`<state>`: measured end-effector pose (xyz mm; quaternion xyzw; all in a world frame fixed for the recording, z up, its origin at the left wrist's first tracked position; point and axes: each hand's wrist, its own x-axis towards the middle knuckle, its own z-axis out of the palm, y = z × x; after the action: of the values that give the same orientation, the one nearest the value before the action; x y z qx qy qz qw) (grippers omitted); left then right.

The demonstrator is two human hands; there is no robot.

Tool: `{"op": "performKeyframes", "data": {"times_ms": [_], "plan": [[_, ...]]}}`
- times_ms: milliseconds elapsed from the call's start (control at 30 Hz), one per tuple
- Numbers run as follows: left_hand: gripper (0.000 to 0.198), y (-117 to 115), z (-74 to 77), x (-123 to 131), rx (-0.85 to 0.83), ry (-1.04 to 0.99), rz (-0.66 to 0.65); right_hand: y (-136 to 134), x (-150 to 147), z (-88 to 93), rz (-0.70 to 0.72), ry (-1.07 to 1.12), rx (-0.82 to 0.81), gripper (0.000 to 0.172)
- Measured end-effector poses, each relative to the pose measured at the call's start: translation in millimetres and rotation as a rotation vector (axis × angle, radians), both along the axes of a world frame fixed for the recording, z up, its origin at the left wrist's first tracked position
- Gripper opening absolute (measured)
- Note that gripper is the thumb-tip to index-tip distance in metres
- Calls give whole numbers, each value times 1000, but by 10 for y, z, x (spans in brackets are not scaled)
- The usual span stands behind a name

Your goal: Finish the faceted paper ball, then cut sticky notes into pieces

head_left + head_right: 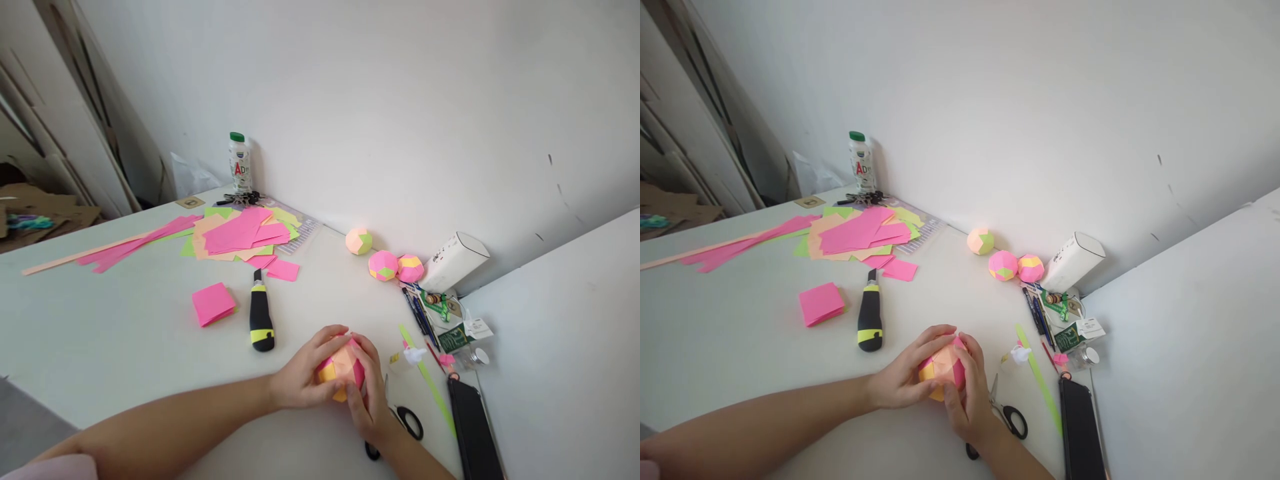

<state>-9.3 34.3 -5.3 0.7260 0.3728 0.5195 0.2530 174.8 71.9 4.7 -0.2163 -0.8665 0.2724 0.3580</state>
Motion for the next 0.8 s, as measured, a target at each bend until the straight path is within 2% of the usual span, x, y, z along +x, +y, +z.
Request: {"op": "performKeyframes", "data": {"times_ms": [333, 800], "plan": [[44, -32, 73, -10, -162, -7, 16, 8, 6, -19, -8, -34, 53, 44], [45, -20, 59, -17, -146, -39, -3, -2, 16, -24, 16, -22, 79, 39]]}}
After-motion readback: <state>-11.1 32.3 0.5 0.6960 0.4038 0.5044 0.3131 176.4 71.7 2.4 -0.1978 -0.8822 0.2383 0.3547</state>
